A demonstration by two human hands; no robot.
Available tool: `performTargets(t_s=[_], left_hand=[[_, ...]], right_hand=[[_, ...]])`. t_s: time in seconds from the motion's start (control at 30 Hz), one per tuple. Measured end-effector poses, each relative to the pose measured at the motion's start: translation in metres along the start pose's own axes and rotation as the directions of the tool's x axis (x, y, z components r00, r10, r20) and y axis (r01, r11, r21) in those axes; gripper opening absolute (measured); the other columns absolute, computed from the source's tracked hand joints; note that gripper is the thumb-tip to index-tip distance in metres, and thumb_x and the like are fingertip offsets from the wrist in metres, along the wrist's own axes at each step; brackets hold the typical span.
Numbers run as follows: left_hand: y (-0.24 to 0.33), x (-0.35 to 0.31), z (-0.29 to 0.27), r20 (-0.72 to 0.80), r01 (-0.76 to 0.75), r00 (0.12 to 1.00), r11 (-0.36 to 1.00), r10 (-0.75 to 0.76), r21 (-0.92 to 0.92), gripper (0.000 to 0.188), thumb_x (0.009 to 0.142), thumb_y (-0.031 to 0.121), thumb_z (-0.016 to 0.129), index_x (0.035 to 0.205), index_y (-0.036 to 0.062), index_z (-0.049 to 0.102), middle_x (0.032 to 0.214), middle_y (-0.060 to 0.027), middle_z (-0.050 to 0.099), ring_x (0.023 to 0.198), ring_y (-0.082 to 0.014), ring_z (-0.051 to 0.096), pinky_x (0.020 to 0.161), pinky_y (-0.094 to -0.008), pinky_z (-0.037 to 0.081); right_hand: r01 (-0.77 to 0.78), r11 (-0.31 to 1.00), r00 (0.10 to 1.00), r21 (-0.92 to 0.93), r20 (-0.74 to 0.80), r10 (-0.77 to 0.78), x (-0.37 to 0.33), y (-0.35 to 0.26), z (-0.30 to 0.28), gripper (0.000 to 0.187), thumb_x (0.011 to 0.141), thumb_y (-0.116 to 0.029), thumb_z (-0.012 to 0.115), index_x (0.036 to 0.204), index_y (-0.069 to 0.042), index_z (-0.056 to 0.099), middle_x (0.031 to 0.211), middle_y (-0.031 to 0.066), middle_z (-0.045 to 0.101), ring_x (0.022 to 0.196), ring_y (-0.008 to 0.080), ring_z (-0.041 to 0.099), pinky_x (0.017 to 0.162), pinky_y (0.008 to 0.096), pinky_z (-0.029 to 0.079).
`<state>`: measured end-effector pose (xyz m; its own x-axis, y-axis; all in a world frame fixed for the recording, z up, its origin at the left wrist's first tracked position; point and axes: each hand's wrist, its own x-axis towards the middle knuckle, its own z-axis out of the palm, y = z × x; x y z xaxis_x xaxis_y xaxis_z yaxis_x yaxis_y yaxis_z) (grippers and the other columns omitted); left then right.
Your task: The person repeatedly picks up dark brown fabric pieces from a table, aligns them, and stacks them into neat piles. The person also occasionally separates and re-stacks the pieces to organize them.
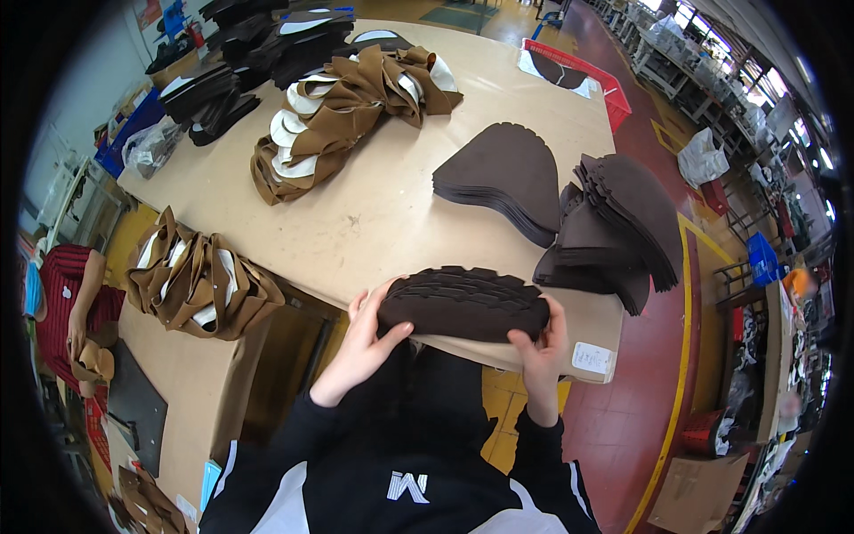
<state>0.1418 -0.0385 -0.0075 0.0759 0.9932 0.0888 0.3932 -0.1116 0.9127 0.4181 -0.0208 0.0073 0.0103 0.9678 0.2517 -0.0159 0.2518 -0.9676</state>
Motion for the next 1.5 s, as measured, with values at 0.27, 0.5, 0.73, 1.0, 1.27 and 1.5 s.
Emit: performTargets(t_s=[0.27,0.5,0.73,1.0,1.27,1.5], left_hand=[[-0.034,0.082,0.026,0.031,-0.090,0.994,0.932,0.108,-0.351,0.089,0.080,0.011,0.086,0.153,0.0007,0.036,0.143,-0.0162,0.054,0.136,-0.0248,0.050,0.115,-0.0370,0.038],[-0.023,0.075,0.028,0.093,-0.037,0.992,0.903,0.085,-0.428,0.088,0.080,0.008,0.086,0.153,-0.0016,0.037,0.141,-0.0135,0.057,0.131,-0.0186,0.053,0.112,-0.0345,0.041],[-0.029,0.081,0.018,0.236,0.067,0.970,0.868,0.059,-0.492,0.086,0.080,0.004,0.085,0.153,0.0014,0.039,0.140,-0.0101,0.059,0.128,-0.0192,0.055,0.111,-0.0343,0.042],[0.019,0.083,0.007,0.118,-0.412,0.900,0.907,0.420,-0.083,0.101,0.073,0.013,0.090,0.157,0.0051,0.036,0.159,-0.0174,0.041,0.148,-0.0306,0.038,0.121,-0.0434,0.029],[0.022,0.095,0.006,0.082,-0.472,0.874,0.877,0.479,-0.087,0.078,0.088,0.052,0.073,0.147,0.0052,0.052,0.151,-0.0144,0.051,0.141,-0.0329,0.045,0.118,-0.0469,0.031],[0.033,0.091,0.018,0.021,-0.156,0.983,0.887,0.183,-0.434,0.041,0.107,0.030,0.049,0.123,-0.0008,0.069,0.129,-0.0118,0.068,0.120,-0.0251,0.061,0.111,-0.0401,0.037]], right_hand=[[0.020,0.986,1.000,-0.167,0.005,-0.020,0.034,0.065,-0.024,0.094,0.080,-0.014,0.085,0.155,-0.001,0.030,0.147,0.0190,0.046,0.137,0.0284,0.046,0.115,0.0395,0.037],[-0.011,1.000,0.997,0.018,-0.077,0.012,0.022,0.073,-0.006,0.084,0.076,-0.008,0.089,0.144,-0.002,0.039,0.139,0.0154,0.052,0.128,0.0225,0.053,0.108,0.0367,0.044],[-0.046,0.999,0.993,-0.025,-0.108,0.043,0.023,0.068,-0.002,0.077,0.076,-0.004,0.089,0.137,-0.003,0.043,0.130,0.0124,0.056,0.119,0.0205,0.057,0.104,0.0353,0.046],[0.174,0.966,0.977,-0.191,-0.088,-0.194,0.025,0.047,0.012,0.104,0.069,-0.008,0.091,0.153,-0.003,0.031,0.143,0.0176,0.050,0.132,0.0303,0.048,0.115,0.0427,0.036],[0.216,0.939,0.973,-0.268,-0.016,-0.229,0.025,0.038,0.018,0.113,0.066,-0.008,0.092,0.157,-0.005,0.025,0.144,0.0186,0.048,0.131,0.0303,0.048,0.114,0.0431,0.037],[-0.008,0.993,0.992,-0.117,-0.128,-0.007,0.015,0.058,0.018,0.097,0.070,-0.003,0.090,0.151,-0.005,0.036,0.144,0.0174,0.050,0.129,0.0273,0.052,0.110,0.0399,0.042]])
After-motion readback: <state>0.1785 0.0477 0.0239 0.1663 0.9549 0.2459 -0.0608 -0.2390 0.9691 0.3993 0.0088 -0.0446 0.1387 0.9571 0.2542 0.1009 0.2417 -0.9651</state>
